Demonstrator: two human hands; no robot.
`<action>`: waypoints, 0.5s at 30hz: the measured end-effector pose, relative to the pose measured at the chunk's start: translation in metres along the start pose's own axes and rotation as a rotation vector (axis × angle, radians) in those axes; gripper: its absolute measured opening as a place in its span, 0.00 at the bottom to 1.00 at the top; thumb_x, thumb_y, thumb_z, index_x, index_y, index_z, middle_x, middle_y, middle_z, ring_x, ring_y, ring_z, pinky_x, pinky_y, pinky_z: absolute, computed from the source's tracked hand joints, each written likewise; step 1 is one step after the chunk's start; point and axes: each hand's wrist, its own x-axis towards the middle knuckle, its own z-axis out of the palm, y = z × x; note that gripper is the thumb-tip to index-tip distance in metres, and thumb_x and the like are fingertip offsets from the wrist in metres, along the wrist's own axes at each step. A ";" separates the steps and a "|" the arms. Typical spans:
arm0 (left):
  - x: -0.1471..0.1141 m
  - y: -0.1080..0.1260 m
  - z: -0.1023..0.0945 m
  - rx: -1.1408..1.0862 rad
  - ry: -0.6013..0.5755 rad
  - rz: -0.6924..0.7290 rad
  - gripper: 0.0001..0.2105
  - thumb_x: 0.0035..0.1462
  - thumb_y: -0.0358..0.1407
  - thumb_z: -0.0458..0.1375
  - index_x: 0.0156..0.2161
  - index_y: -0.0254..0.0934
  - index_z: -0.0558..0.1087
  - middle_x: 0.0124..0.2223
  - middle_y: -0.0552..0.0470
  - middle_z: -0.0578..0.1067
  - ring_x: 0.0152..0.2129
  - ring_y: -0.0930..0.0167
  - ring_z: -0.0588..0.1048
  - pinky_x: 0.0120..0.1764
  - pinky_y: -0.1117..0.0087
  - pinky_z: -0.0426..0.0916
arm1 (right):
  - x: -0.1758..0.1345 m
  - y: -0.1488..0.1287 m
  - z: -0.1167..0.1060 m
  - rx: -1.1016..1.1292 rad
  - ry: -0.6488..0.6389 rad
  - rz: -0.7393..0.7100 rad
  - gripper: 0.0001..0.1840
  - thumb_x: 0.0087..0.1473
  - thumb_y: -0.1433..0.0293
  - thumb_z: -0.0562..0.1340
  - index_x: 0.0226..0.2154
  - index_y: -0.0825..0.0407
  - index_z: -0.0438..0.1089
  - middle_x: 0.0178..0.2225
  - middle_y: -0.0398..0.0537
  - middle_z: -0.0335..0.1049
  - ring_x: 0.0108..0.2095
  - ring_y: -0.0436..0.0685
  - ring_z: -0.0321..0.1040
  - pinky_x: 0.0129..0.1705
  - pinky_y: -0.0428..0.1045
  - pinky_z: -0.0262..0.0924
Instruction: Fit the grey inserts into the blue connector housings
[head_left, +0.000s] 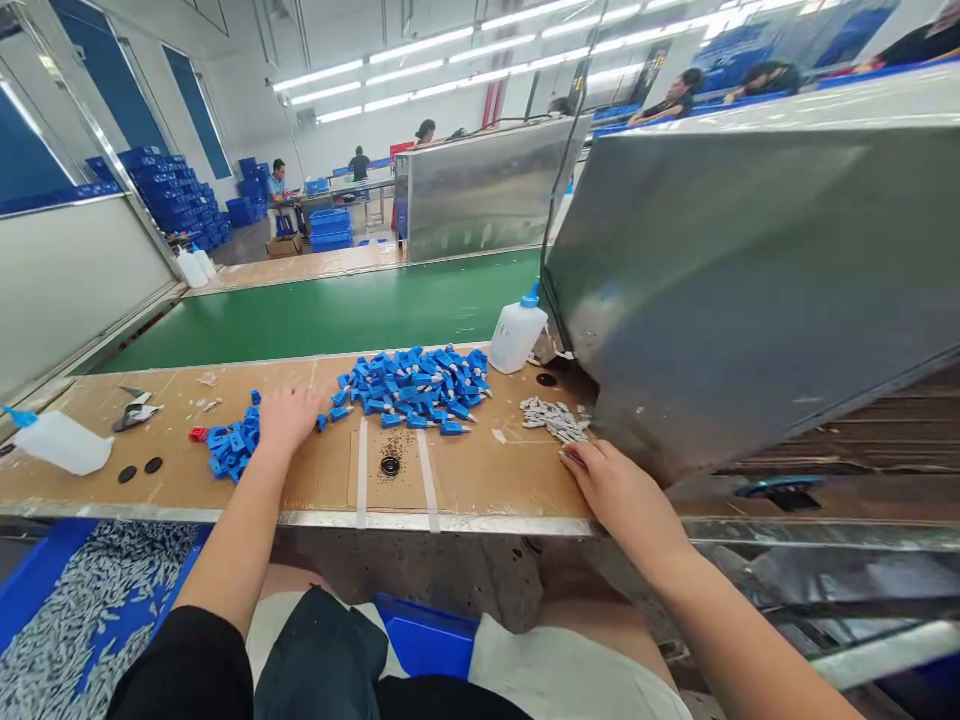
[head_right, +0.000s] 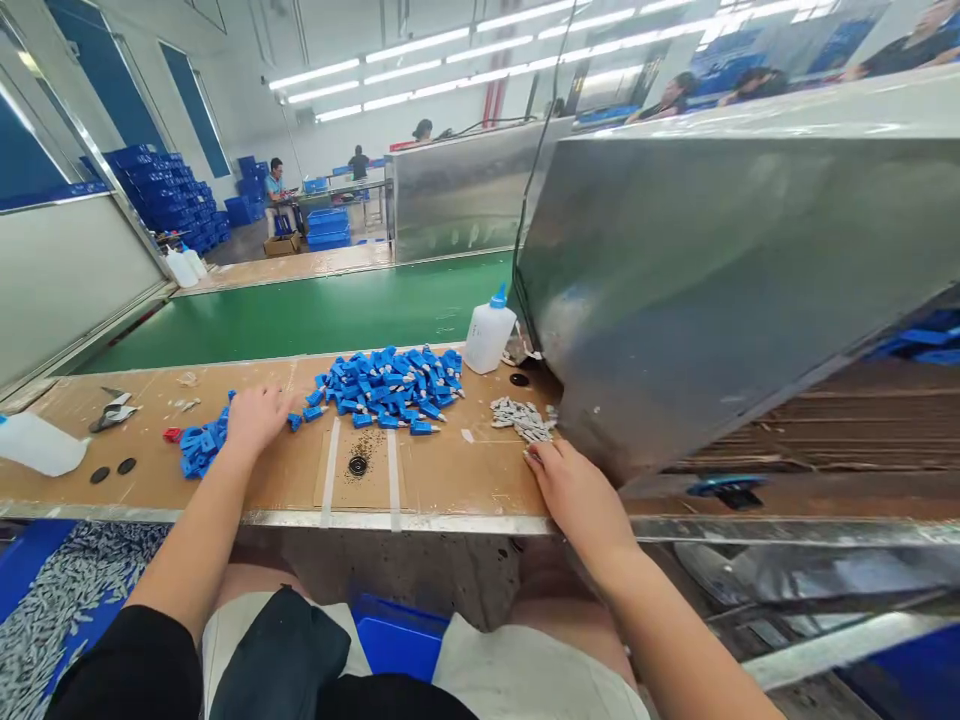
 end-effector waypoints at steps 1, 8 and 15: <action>-0.007 -0.009 -0.001 0.044 -0.039 -0.040 0.26 0.66 0.53 0.49 0.49 0.30 0.76 0.45 0.29 0.76 0.46 0.48 0.73 0.47 0.51 0.61 | 0.000 0.000 -0.001 0.018 -0.006 -0.017 0.17 0.68 0.64 0.50 0.41 0.53 0.72 0.39 0.59 0.72 0.37 0.65 0.72 0.38 0.56 0.65; -0.055 -0.020 0.010 0.104 -0.026 0.161 0.22 0.68 0.48 0.47 0.53 0.33 0.73 0.43 0.35 0.75 0.45 0.53 0.72 0.45 0.56 0.59 | 0.023 -0.061 -0.010 0.592 0.006 -0.050 0.18 0.69 0.62 0.51 0.48 0.50 0.73 0.45 0.57 0.73 0.47 0.62 0.72 0.50 0.55 0.67; -0.066 -0.010 0.005 -0.023 -0.042 0.273 0.21 0.63 0.52 0.54 0.47 0.36 0.73 0.44 0.38 0.76 0.44 0.53 0.72 0.47 0.54 0.60 | 0.089 -0.169 0.023 1.329 -0.419 -0.087 0.19 0.55 0.54 0.68 0.37 0.52 0.72 0.33 0.46 0.73 0.32 0.54 0.70 0.37 0.49 0.65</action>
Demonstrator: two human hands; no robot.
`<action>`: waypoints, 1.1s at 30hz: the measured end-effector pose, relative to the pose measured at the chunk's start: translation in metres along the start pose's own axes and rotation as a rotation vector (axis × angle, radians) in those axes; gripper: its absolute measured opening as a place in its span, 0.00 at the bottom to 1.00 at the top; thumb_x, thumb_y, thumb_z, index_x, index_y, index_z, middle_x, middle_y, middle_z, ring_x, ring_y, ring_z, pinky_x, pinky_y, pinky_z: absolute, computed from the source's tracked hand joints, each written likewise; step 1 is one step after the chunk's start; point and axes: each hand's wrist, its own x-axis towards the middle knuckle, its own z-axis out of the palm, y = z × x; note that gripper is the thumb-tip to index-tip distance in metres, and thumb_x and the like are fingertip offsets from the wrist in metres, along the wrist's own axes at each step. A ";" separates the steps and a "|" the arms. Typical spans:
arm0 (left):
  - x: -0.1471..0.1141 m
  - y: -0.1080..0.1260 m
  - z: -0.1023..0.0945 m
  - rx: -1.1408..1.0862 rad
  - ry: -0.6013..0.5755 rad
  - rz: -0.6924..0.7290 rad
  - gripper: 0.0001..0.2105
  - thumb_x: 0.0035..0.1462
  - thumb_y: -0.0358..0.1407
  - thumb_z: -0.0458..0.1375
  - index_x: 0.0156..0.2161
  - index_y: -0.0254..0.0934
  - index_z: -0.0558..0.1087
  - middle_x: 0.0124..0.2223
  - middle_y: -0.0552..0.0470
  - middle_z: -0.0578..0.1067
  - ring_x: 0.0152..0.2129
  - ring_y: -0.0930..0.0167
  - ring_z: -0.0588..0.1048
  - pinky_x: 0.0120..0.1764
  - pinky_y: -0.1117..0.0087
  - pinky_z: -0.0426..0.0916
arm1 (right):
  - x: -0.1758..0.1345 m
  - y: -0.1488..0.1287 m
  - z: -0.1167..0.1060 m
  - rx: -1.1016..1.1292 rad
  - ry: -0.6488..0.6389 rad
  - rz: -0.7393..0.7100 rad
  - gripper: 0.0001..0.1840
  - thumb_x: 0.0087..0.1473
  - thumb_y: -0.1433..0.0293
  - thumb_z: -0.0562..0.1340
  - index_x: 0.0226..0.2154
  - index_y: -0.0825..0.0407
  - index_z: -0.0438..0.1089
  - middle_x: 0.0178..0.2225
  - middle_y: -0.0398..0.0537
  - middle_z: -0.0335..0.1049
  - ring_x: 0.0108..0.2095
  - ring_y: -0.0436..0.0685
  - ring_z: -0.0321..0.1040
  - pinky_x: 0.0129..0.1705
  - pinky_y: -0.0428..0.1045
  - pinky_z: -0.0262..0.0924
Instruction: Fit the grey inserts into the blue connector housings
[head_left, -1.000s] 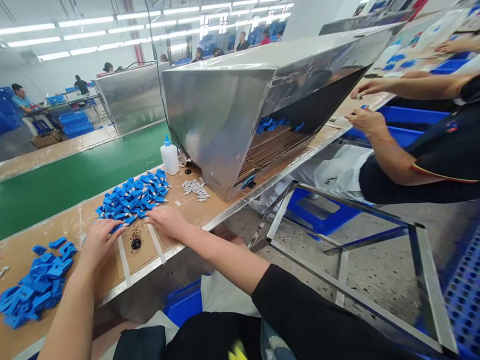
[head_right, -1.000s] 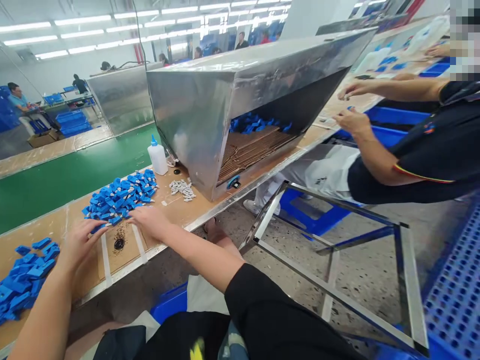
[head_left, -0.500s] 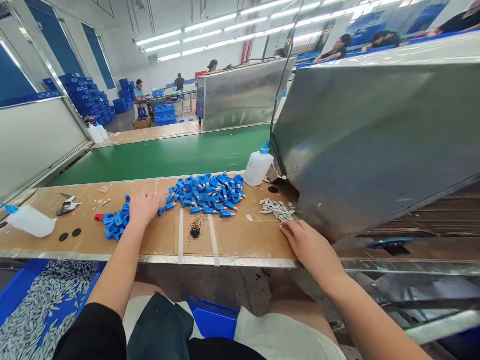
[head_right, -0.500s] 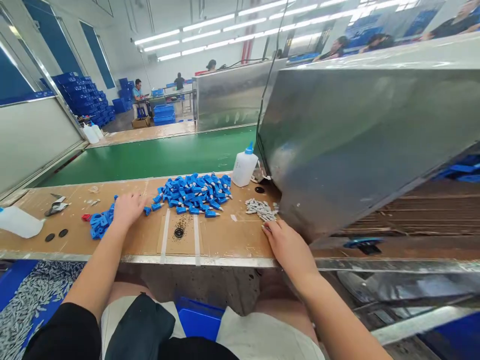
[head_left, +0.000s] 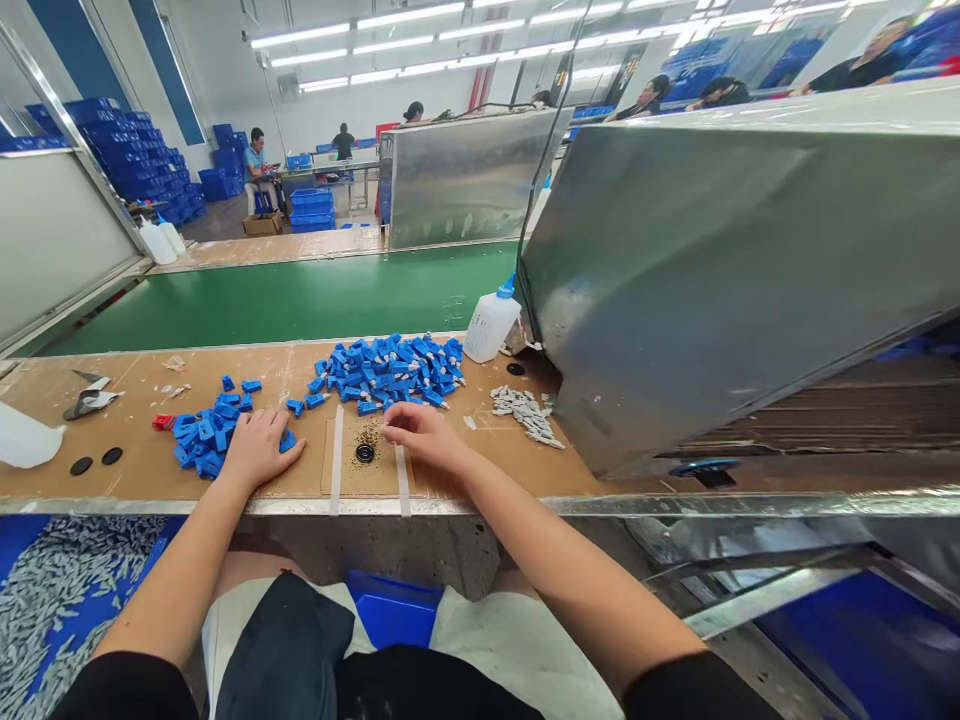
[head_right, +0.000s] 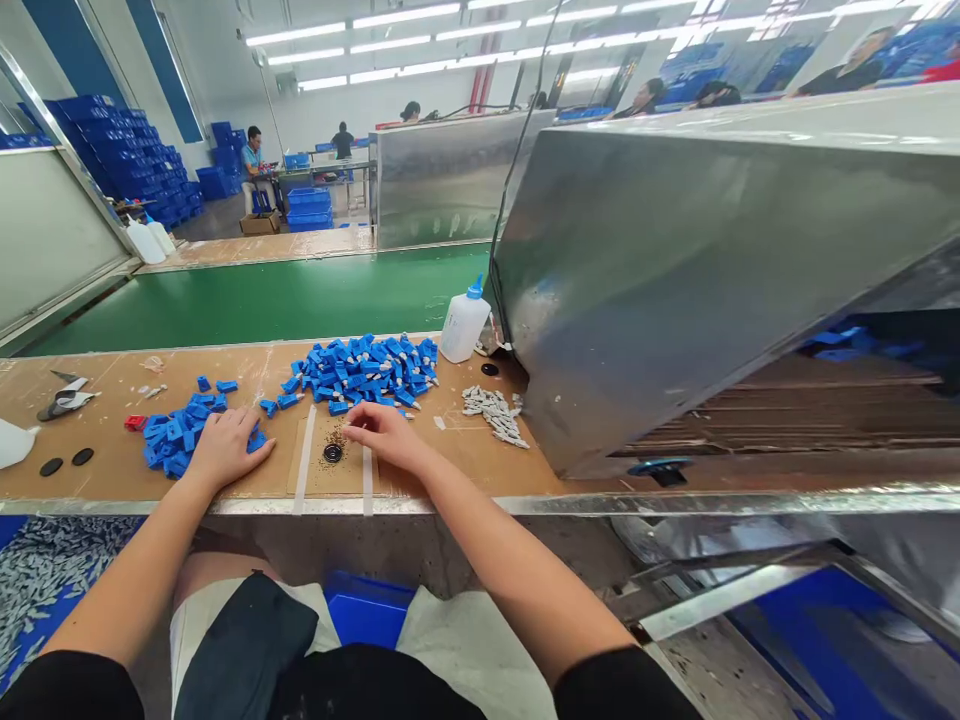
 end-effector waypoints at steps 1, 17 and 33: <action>0.000 0.000 0.000 -0.043 -0.006 0.041 0.18 0.63 0.50 0.54 0.45 0.37 0.73 0.43 0.39 0.76 0.43 0.55 0.72 0.47 0.54 0.61 | 0.008 0.005 0.006 0.030 -0.036 0.003 0.20 0.53 0.53 0.69 0.36 0.53 0.71 0.31 0.44 0.72 0.30 0.52 0.68 0.36 0.48 0.64; 0.020 0.020 -0.001 -1.097 0.425 -0.261 0.15 0.60 0.50 0.60 0.35 0.40 0.76 0.37 0.47 0.73 0.33 0.69 0.74 0.30 0.70 0.68 | 0.005 0.015 0.015 -0.194 -0.173 -0.042 0.17 0.58 0.56 0.67 0.33 0.55 0.77 0.31 0.49 0.76 0.32 0.53 0.68 0.35 0.47 0.60; 0.115 0.086 0.006 -2.184 -0.003 -0.485 0.16 0.56 0.48 0.63 0.36 0.38 0.67 0.29 0.58 0.64 0.14 0.81 0.62 0.10 0.80 0.46 | 0.014 0.016 0.005 0.274 0.127 0.124 0.21 0.50 0.53 0.71 0.36 0.53 0.76 0.27 0.42 0.72 0.24 0.49 0.64 0.29 0.46 0.62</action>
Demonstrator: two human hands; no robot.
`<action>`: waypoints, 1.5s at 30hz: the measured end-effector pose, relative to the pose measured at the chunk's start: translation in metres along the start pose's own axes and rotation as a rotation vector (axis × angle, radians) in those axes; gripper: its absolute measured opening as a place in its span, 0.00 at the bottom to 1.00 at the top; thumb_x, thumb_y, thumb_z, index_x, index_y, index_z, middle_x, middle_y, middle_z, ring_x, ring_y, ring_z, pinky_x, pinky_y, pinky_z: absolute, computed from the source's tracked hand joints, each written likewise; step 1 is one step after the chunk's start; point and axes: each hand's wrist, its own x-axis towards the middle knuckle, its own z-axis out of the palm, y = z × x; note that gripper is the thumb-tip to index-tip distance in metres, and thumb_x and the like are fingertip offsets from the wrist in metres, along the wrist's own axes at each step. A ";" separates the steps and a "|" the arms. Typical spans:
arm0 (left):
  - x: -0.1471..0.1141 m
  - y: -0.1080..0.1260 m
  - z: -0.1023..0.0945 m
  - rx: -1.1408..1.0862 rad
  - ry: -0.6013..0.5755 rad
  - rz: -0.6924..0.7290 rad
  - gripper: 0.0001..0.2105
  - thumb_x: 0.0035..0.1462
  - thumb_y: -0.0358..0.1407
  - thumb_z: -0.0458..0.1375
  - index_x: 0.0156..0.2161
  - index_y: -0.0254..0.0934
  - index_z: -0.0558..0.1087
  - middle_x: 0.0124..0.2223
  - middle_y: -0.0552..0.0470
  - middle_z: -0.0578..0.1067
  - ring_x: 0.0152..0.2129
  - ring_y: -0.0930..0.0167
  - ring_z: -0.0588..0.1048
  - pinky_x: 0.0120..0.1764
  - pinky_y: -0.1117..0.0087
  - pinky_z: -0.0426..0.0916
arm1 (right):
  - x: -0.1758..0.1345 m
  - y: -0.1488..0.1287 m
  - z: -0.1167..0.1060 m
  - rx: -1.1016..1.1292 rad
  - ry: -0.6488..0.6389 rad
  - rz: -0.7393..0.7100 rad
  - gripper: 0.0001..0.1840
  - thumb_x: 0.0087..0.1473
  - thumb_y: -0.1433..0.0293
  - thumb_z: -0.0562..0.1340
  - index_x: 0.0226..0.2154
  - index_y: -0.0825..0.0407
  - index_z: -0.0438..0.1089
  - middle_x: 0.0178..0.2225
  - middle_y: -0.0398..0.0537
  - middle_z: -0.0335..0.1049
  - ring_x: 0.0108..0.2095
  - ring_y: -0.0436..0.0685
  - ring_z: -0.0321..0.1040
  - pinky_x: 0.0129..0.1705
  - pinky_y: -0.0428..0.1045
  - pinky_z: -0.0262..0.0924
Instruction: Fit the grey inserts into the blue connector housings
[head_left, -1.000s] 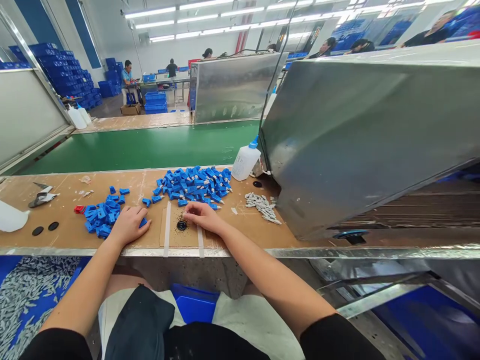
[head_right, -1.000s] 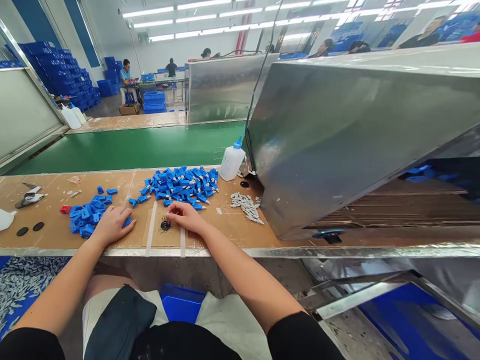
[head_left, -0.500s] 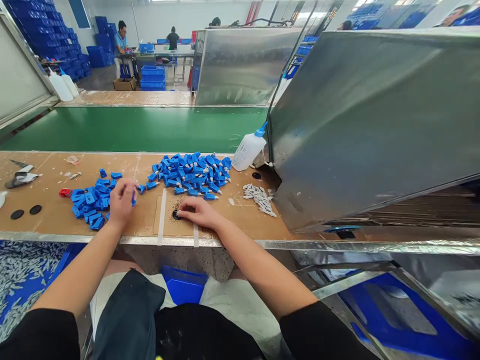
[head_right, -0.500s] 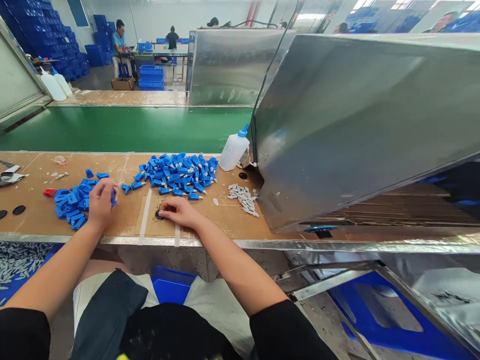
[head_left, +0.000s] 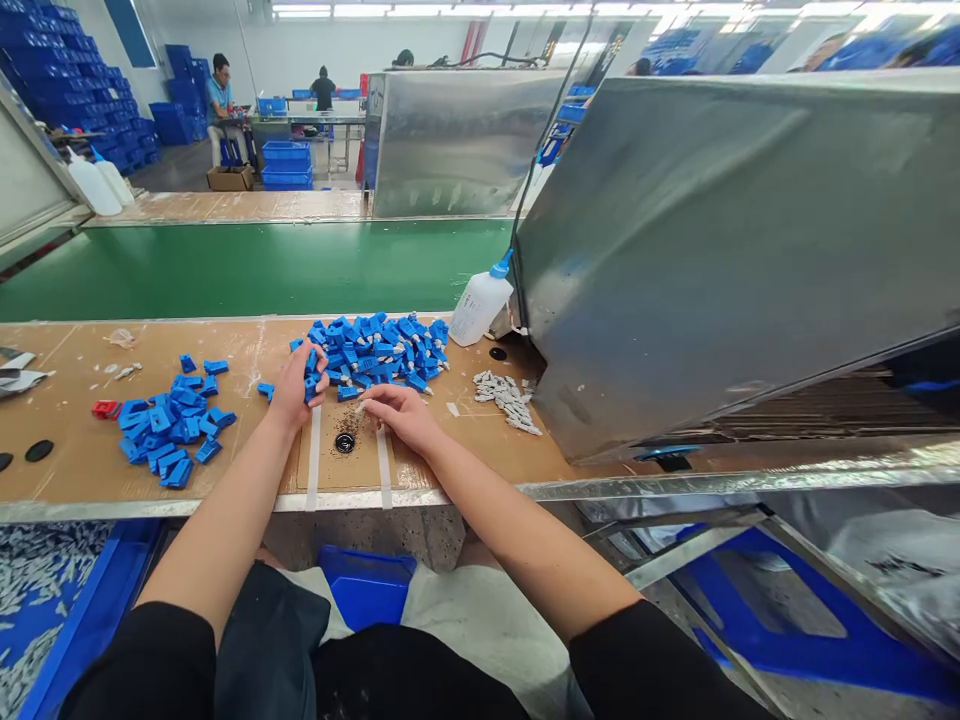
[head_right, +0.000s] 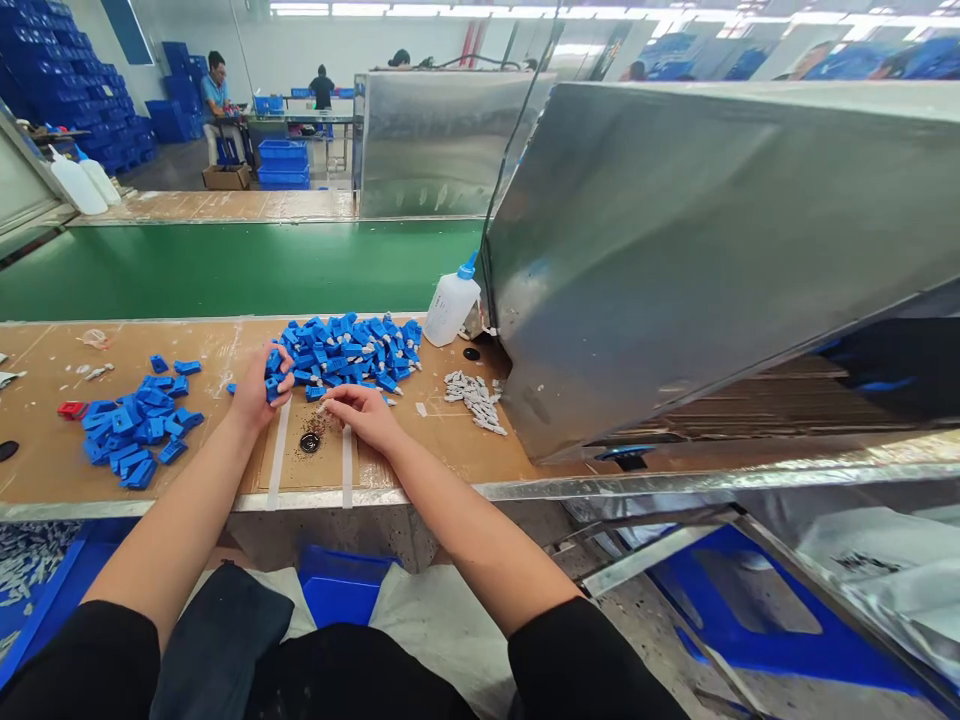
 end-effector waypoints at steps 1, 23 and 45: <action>0.002 -0.001 0.000 0.016 -0.020 -0.002 0.15 0.56 0.48 0.62 0.37 0.39 0.66 0.29 0.58 0.65 0.14 0.80 0.63 0.10 0.79 0.47 | 0.001 0.000 -0.001 0.034 0.013 0.008 0.21 0.49 0.53 0.72 0.36 0.53 0.76 0.26 0.42 0.72 0.24 0.49 0.65 0.29 0.47 0.63; 0.000 -0.012 -0.014 1.242 0.107 0.092 0.33 0.66 0.60 0.39 0.22 0.39 0.67 0.20 0.52 0.69 0.23 0.67 0.68 0.31 0.67 0.60 | 0.000 0.001 -0.004 -0.452 0.181 -0.727 0.06 0.62 0.68 0.67 0.39 0.50 0.81 0.36 0.49 0.81 0.37 0.53 0.77 0.42 0.48 0.71; -0.015 -0.012 0.004 1.535 -0.046 0.205 0.26 0.70 0.52 0.43 0.24 0.39 0.60 0.25 0.52 0.69 0.25 0.69 0.64 0.31 0.66 0.52 | 0.007 0.012 -0.003 -1.013 0.176 -0.603 0.14 0.70 0.65 0.57 0.43 0.55 0.77 0.36 0.52 0.78 0.37 0.54 0.73 0.39 0.47 0.64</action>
